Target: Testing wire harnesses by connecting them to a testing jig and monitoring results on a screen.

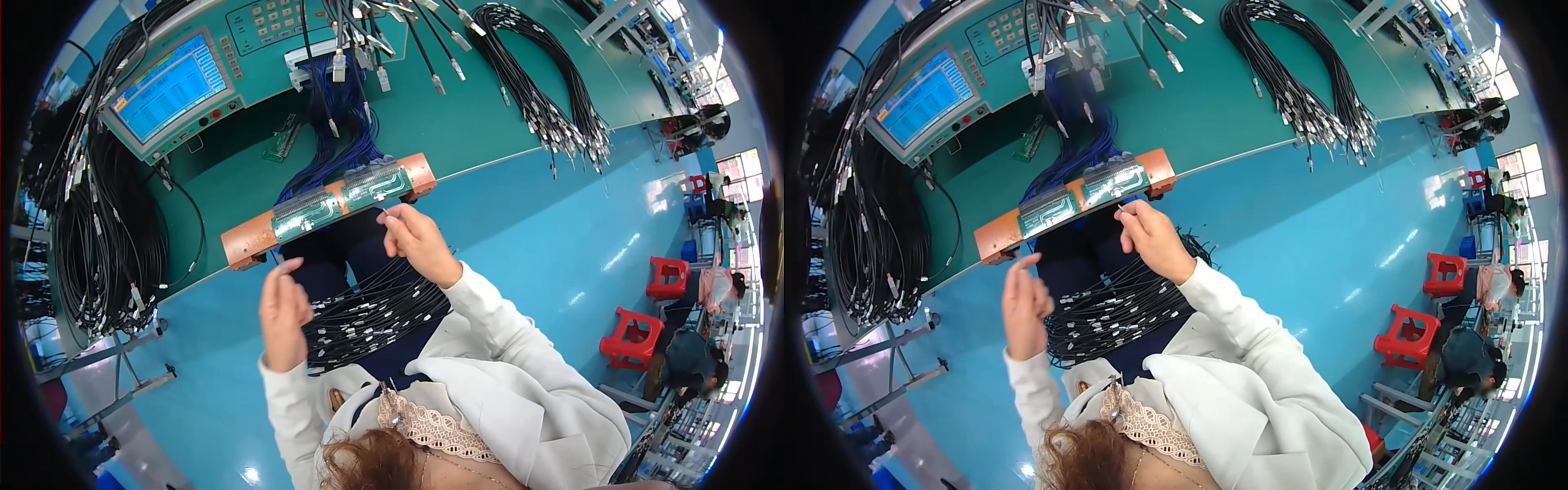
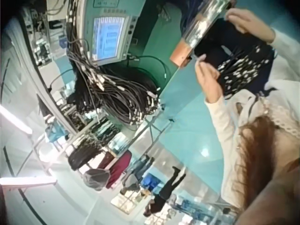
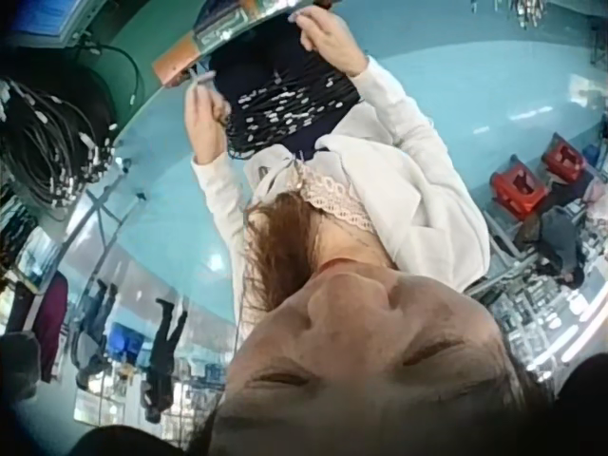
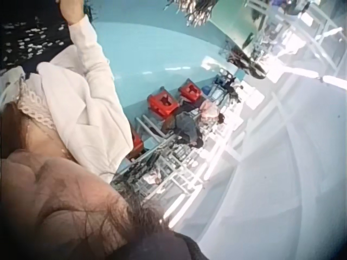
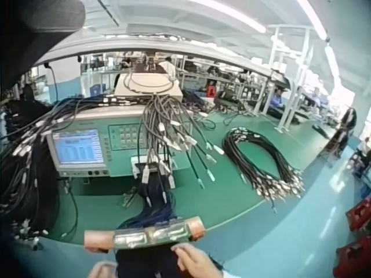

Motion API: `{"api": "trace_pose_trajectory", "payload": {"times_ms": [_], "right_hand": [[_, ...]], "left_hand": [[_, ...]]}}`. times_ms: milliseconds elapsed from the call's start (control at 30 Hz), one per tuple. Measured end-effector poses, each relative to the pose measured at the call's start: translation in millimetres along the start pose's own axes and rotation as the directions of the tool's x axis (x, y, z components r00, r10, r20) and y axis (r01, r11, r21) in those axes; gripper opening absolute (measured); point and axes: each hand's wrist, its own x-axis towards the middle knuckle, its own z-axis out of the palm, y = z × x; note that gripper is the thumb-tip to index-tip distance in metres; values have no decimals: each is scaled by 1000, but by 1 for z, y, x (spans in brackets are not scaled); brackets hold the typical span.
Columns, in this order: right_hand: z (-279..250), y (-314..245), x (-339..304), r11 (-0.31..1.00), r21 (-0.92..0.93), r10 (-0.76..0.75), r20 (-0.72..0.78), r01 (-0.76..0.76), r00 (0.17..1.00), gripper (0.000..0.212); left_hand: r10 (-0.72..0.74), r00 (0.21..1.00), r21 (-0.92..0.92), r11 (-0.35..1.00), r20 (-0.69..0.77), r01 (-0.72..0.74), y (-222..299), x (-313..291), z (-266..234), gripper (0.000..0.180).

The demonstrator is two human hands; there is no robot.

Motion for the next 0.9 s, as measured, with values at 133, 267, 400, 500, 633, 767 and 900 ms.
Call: {"api": "trace_pose_trajectory", "payload": {"times_ms": [133, 267, 400, 500, 633, 767, 900], "right_hand": [[8, 2, 4, 975, 191, 101, 54, -110, 993, 23], [2, 7, 9, 851, 466, 207, 124, -241, 971, 23], [3, 8, 9, 766, 583, 225, 151, -270, 963, 23], [4, 7, 11, 730, 622, 219, 177, -282, 959, 22], [10, 6, 11, 712, 648, 234, 142, -269, 962, 22], [13, 1, 9, 722, 651, 263, 51, -232, 964, 24], [12, 1, 8, 731, 636, 278, 54, -248, 959, 24]], "left_hand": [[38, 999, 62, 997, -20, -37, -36, 24, 20, 22], [63, 997, 69, 996, -53, -60, -47, 29, 33, 22], [33, 998, 61, 998, -49, -30, -50, 30, 30, 23], [-27, 999, -19, 999, -45, 26, -51, 29, 30, 23], [-37, 997, -66, 997, -61, 33, -56, 30, 26, 23], [-10, 997, -98, 995, -79, 2, -53, 35, 30, 24], [-1, 995, -68, 998, -104, -6, -48, 40, 33, 23]]}}
